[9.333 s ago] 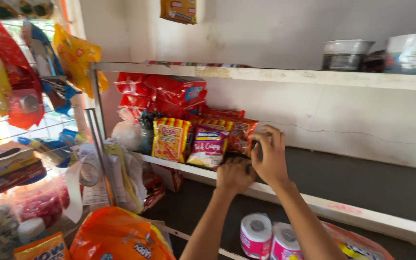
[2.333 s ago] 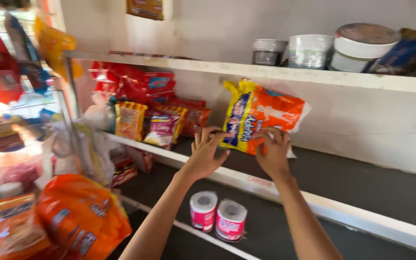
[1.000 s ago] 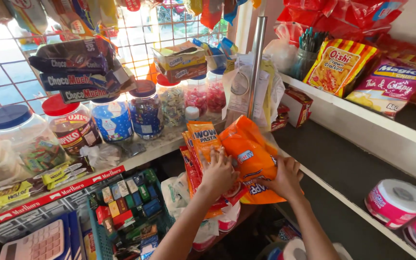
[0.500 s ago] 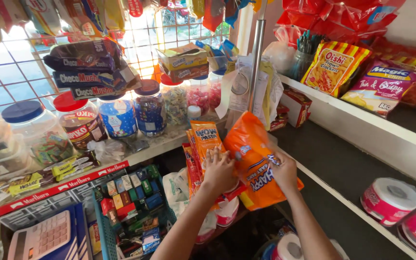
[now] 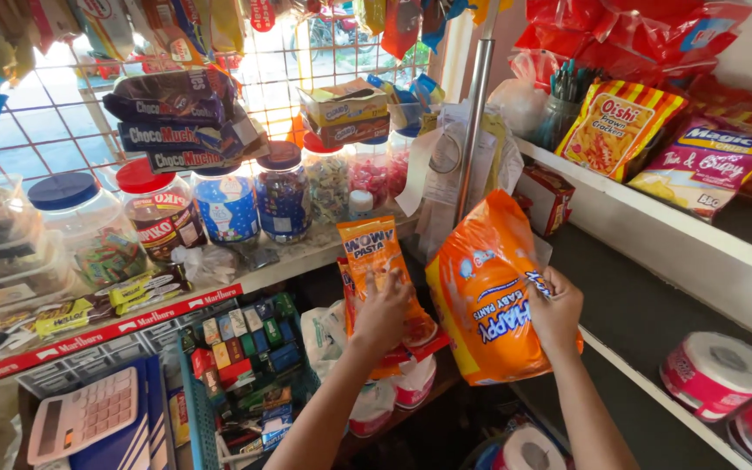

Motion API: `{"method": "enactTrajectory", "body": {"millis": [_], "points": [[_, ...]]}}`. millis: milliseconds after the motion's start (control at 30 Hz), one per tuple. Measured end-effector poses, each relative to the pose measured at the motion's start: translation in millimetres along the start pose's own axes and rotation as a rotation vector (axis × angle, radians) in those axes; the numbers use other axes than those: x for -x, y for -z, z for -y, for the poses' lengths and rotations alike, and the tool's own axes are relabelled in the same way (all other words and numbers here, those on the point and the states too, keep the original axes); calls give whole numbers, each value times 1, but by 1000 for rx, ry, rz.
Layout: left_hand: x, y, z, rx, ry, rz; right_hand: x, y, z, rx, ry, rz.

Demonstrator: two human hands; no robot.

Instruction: Organizing and stocking various snack bags, pasta packages, and diapers onto retail shelves.

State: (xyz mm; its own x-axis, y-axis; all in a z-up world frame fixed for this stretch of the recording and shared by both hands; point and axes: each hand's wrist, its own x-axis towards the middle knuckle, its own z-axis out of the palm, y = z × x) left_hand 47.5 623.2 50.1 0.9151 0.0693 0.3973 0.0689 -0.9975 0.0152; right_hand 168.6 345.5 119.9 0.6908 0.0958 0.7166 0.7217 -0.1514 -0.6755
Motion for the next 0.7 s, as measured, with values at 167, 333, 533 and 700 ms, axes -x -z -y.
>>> {"method": "enactTrajectory", "body": {"millis": [167, 333, 533, 700], "points": [[26, 24, -1, 7, -40, -97, -5, -9, 21, 55, 67, 27], [52, 73, -11, 218, 186, 22, -7, -15, 55, 191, 120, 87], [65, 61, -2, 236, 45, -182, -7, -23, 64, 345, 151, 106], [71, 65, -6, 266, 12, -365, -10, -31, 77, 426, 175, 149]]}}
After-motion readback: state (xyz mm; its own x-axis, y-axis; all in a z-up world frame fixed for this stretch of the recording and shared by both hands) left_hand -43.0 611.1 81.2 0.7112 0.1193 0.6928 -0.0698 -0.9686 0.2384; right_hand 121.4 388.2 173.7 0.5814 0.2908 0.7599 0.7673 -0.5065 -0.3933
